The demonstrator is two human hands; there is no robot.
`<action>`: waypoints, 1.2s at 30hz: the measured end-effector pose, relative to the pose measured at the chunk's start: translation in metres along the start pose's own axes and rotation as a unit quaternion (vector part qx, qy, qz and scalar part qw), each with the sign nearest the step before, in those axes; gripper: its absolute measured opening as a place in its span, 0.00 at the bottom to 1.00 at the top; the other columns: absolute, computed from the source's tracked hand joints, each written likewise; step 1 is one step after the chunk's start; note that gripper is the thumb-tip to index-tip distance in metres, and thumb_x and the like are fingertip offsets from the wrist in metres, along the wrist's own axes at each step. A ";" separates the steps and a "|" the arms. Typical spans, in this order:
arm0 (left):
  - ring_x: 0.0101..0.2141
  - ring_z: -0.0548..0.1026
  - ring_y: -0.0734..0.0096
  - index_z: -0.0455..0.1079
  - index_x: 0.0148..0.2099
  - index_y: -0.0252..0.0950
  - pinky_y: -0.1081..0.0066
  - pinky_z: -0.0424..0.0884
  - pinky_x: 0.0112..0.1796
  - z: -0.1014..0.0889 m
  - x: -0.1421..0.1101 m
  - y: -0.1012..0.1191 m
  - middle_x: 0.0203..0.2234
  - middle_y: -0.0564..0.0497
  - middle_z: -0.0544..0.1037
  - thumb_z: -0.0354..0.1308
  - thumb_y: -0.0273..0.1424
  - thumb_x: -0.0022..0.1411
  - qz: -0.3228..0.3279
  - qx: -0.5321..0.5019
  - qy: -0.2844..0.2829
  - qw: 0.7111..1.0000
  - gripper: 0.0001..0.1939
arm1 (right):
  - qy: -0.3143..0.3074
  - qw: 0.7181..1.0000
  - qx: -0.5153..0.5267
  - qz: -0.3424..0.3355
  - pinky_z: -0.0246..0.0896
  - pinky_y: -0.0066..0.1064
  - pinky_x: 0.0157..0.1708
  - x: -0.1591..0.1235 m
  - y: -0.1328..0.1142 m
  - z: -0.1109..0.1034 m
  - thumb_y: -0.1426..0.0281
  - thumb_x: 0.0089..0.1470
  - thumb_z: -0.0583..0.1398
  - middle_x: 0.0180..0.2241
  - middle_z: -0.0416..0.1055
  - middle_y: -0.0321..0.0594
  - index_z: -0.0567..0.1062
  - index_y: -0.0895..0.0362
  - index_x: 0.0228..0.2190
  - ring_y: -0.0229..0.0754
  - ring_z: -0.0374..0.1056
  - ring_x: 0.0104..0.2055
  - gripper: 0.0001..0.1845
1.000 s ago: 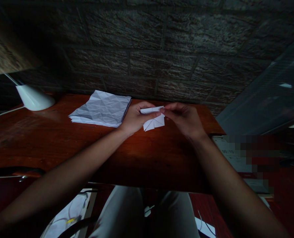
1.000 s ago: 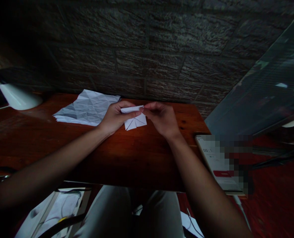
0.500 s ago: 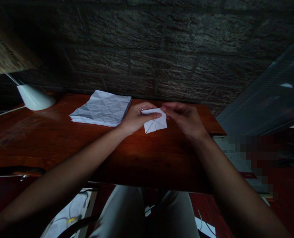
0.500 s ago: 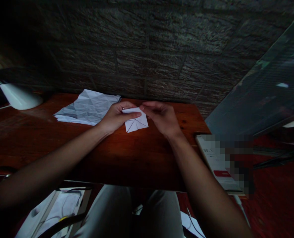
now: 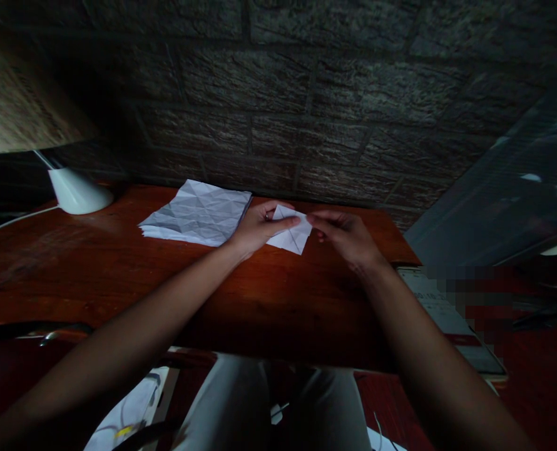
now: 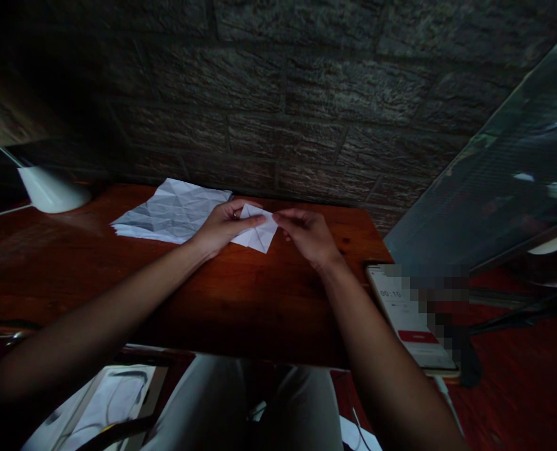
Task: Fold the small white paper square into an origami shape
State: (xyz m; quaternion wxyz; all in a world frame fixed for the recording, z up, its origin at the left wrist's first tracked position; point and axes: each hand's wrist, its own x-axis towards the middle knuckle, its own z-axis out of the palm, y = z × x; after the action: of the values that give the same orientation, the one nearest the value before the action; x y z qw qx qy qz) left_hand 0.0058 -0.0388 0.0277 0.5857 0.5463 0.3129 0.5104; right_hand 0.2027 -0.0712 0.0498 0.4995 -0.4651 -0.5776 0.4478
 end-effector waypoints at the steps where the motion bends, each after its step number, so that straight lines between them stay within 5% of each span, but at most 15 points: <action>1: 0.34 0.82 0.69 0.81 0.41 0.35 0.66 0.76 0.41 -0.001 0.000 0.001 0.35 0.49 0.87 0.80 0.36 0.46 -0.012 0.001 -0.013 1.000 0.20 | 0.004 1.000 -0.011 -0.014 0.59 0.32 0.29 0.000 0.000 0.000 0.53 0.45 0.75 0.26 0.75 0.34 0.85 0.54 0.32 0.36 0.61 0.27 0.19; 6: 0.34 0.82 0.67 0.84 0.38 0.35 0.63 0.77 0.43 -0.002 -0.002 0.006 0.36 0.46 0.87 0.81 0.33 0.44 -0.048 -0.003 -0.050 0.998 0.18 | 0.013 0.998 -0.018 -0.057 0.57 0.31 0.29 -0.002 -0.002 0.000 0.56 0.49 0.74 0.28 0.76 0.34 0.86 0.53 0.33 0.35 0.61 0.28 0.14; 13: 0.37 0.83 0.67 0.85 0.39 0.35 0.62 0.76 0.48 -0.003 0.000 0.006 0.38 0.46 0.88 0.81 0.33 0.44 -0.041 -0.024 -0.054 0.997 0.18 | -0.017 0.996 0.089 0.023 0.59 0.28 0.29 -0.004 -0.006 0.002 0.56 0.42 0.78 0.27 0.74 0.32 0.85 0.52 0.31 0.34 0.64 0.29 0.17; 23: 0.35 0.83 0.68 0.84 0.38 0.36 0.63 0.77 0.44 -0.006 0.002 0.002 0.36 0.47 0.88 0.81 0.32 0.44 -0.056 -0.036 -0.046 0.997 0.18 | -0.010 0.999 -0.006 -0.030 0.62 0.32 0.31 -0.003 -0.003 0.002 0.52 0.46 0.76 0.26 0.75 0.34 0.85 0.52 0.30 0.36 0.65 0.28 0.18; 30: 0.38 0.84 0.64 0.84 0.40 0.37 0.62 0.77 0.45 -0.004 0.002 0.006 0.38 0.47 0.87 0.81 0.33 0.45 -0.035 -0.065 -0.086 0.994 0.19 | -0.027 0.999 0.036 -0.016 0.61 0.31 0.29 -0.005 -0.010 0.003 0.51 0.42 0.77 0.26 0.75 0.34 0.84 0.52 0.29 0.36 0.64 0.28 0.20; 36: 0.37 0.84 0.67 0.84 0.39 0.37 0.65 0.78 0.44 -0.001 0.002 0.007 0.38 0.48 0.88 0.82 0.33 0.43 -0.050 -0.105 -0.054 0.992 0.19 | 0.014 0.999 0.016 -0.045 0.60 0.31 0.29 -0.003 -0.007 0.003 0.52 0.46 0.75 0.27 0.74 0.35 0.84 0.52 0.28 0.36 0.62 0.28 0.17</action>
State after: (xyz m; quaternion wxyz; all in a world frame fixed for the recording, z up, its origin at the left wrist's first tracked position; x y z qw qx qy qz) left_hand 0.0040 -0.0375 0.0347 0.6807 0.4921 0.2521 0.4805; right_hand 0.1995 -0.0757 0.0557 0.5345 -0.4365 -0.5835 0.4280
